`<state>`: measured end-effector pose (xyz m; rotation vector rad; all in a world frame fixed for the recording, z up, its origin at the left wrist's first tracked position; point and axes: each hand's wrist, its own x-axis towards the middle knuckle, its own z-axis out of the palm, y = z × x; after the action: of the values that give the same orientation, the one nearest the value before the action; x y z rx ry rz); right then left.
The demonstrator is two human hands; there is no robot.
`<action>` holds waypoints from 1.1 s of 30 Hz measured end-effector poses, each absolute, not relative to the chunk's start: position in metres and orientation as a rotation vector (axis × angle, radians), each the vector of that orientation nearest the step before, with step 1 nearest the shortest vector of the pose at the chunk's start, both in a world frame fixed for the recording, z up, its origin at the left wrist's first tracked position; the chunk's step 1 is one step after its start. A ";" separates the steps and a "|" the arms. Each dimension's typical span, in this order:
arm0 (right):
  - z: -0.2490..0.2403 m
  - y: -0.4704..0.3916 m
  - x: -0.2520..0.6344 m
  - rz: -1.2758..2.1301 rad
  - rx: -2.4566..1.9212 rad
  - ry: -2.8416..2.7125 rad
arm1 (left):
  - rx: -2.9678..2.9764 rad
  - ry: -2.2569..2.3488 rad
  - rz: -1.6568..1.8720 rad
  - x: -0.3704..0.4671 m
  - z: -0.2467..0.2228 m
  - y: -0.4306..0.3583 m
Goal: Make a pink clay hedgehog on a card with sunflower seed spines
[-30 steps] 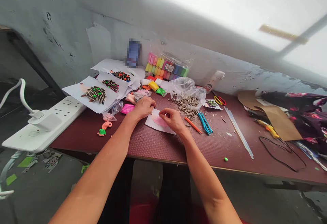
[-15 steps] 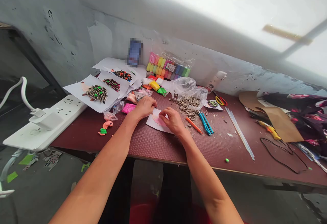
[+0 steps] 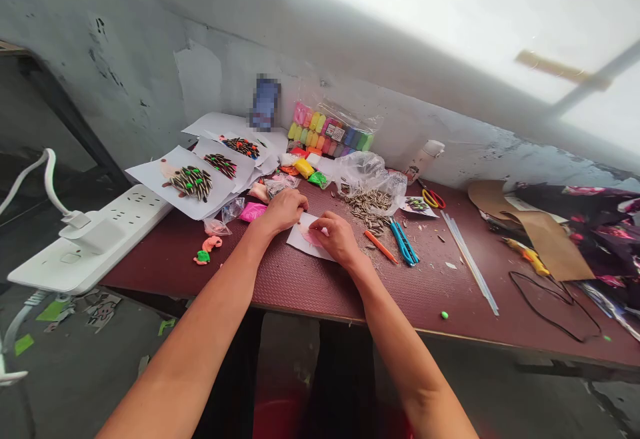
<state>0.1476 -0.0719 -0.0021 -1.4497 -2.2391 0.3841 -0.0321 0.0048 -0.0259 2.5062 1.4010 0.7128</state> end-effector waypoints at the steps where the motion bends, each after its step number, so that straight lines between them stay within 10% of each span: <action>1: -0.002 -0.072 0.148 0.373 -1.443 -2.249 | 2.503 1.400 0.719 -0.032 -0.026 0.005; 33: 0.008 -0.086 0.148 0.181 -1.469 -2.465 | 2.445 1.423 0.595 -0.032 -0.013 -0.001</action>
<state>0.1480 -0.0864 0.0078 -1.4686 -2.4648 0.1813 -0.0323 -0.0013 -0.0125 2.4446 1.4231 0.5947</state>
